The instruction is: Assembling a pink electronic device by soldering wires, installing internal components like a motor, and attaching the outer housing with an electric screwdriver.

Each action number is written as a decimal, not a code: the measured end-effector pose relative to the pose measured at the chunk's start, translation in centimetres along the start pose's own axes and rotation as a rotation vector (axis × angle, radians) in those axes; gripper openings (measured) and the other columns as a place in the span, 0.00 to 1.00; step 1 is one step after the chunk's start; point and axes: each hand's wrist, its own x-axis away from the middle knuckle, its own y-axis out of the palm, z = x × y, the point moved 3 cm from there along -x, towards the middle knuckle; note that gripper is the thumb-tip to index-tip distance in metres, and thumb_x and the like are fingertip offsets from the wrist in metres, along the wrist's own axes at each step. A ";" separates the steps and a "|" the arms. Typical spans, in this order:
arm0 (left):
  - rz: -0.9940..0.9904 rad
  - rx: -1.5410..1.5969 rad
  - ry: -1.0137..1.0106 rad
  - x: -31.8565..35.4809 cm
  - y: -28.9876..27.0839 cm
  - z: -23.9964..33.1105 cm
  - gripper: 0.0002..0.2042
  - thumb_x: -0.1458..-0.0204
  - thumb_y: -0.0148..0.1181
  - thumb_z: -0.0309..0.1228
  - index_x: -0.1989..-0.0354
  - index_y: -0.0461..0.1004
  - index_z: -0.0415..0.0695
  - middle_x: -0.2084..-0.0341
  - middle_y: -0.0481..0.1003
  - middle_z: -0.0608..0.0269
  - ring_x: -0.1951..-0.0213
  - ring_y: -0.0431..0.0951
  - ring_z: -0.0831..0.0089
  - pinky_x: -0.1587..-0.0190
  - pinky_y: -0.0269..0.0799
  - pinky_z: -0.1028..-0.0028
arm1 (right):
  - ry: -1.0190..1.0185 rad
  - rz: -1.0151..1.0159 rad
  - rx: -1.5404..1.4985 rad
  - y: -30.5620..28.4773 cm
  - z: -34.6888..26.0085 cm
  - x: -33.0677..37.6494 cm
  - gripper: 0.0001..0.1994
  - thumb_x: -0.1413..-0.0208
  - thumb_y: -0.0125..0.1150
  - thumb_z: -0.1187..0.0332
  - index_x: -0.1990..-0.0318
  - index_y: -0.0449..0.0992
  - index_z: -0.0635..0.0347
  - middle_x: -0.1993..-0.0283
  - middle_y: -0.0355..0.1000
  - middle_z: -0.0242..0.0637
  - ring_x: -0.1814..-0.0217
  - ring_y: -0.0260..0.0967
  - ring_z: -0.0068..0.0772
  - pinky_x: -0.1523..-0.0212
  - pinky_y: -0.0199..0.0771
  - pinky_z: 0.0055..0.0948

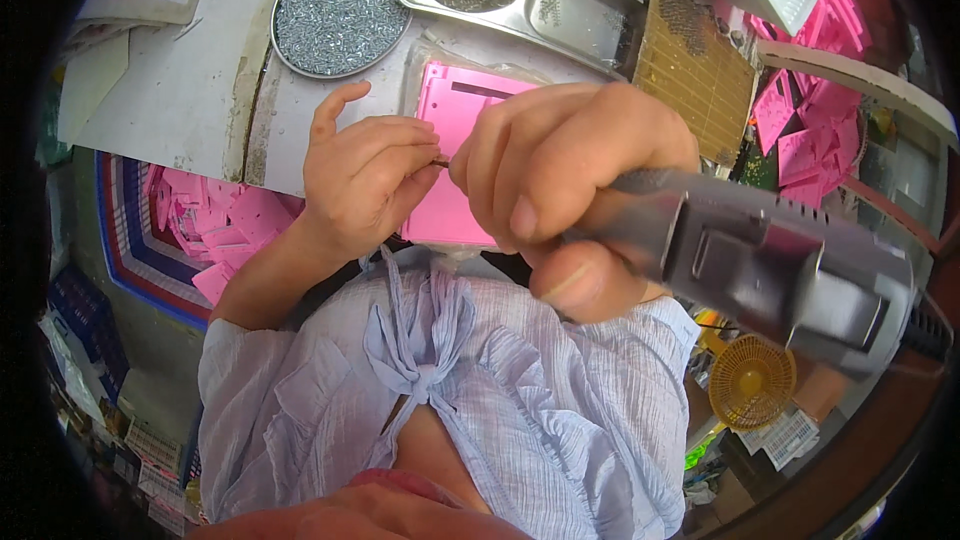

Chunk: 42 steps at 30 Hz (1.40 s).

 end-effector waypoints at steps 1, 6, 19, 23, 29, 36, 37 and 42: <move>0.005 -0.013 0.015 -0.2 -0.2 -0.2 0.10 0.58 0.72 0.23 0.66 0.80 0.45 0.65 0.83 0.64 0.61 0.83 0.70 0.35 0.61 0.53 | -0.002 0.011 0.015 -0.1 0.2 -0.3 0.15 0.38 0.66 0.50 0.63 0.71 0.48 0.81 0.65 0.20 0.83 0.62 0.20 0.80 0.62 0.25; 0.042 -0.039 0.040 -2.1 -0.7 -1.9 0.07 0.56 0.72 0.26 0.69 0.79 0.46 0.68 0.81 0.66 0.64 0.83 0.71 0.35 0.62 0.53 | -0.036 -0.017 0.085 -0.6 0.4 -1.9 0.15 0.36 0.63 0.48 0.60 0.70 0.47 0.78 0.67 0.18 0.80 0.63 0.18 0.77 0.62 0.24; -0.112 -0.020 -0.064 -1.8 -0.9 -3.8 0.09 0.53 0.72 0.33 0.64 0.82 0.48 0.63 0.80 0.68 0.54 0.80 0.69 0.34 0.56 0.50 | -0.048 0.070 0.096 -0.6 1.2 -1.8 0.12 0.33 0.59 0.54 0.59 0.71 0.50 0.80 0.65 0.21 0.80 0.60 0.21 0.75 0.61 0.27; 0.054 -0.563 -0.169 -3.2 -4.2 -9.2 0.07 0.52 0.71 0.34 0.65 0.83 0.52 0.61 0.78 0.72 0.49 0.74 0.67 0.38 0.54 0.50 | -0.060 0.120 0.135 -2.1 3.6 -2.6 0.09 0.33 0.56 0.60 0.59 0.71 0.55 0.82 0.61 0.25 0.79 0.57 0.23 0.74 0.58 0.29; 0.047 -0.454 -0.177 -2.7 -3.9 -10.5 0.04 0.50 0.69 0.34 0.69 0.82 0.51 0.64 0.76 0.75 0.53 0.73 0.68 0.45 0.57 0.55 | -0.042 0.159 0.222 -2.6 6.1 -2.5 0.09 0.34 0.58 0.65 0.63 0.68 0.60 0.82 0.62 0.31 0.81 0.57 0.23 0.80 0.58 0.27; 0.014 -0.526 -0.134 -2.7 -2.8 -11.0 0.04 0.48 0.67 0.35 0.71 0.80 0.51 0.68 0.76 0.75 0.59 0.74 0.69 0.51 0.59 0.59 | 0.010 0.242 0.238 -2.1 7.5 -2.2 0.10 0.46 0.72 0.74 0.70 0.73 0.59 0.78 0.69 0.29 0.79 0.63 0.21 0.77 0.62 0.21; -0.008 -0.537 -0.125 -2.5 -2.7 -11.1 0.05 0.48 0.67 0.36 0.70 0.80 0.51 0.68 0.76 0.75 0.60 0.74 0.70 0.51 0.59 0.59 | 0.023 0.238 0.266 -2.4 7.6 -2.2 0.10 0.46 0.72 0.74 0.71 0.72 0.59 0.79 0.69 0.29 0.79 0.63 0.21 0.77 0.62 0.21; 0.057 -0.488 -0.094 -2.6 -3.0 -10.6 0.06 0.47 0.66 0.37 0.71 0.79 0.51 0.71 0.75 0.73 0.61 0.74 0.69 0.53 0.59 0.59 | 0.008 0.169 0.034 -1.3 4.4 -2.0 0.11 0.43 0.69 0.73 0.70 0.69 0.58 0.79 0.68 0.30 0.79 0.62 0.21 0.77 0.61 0.22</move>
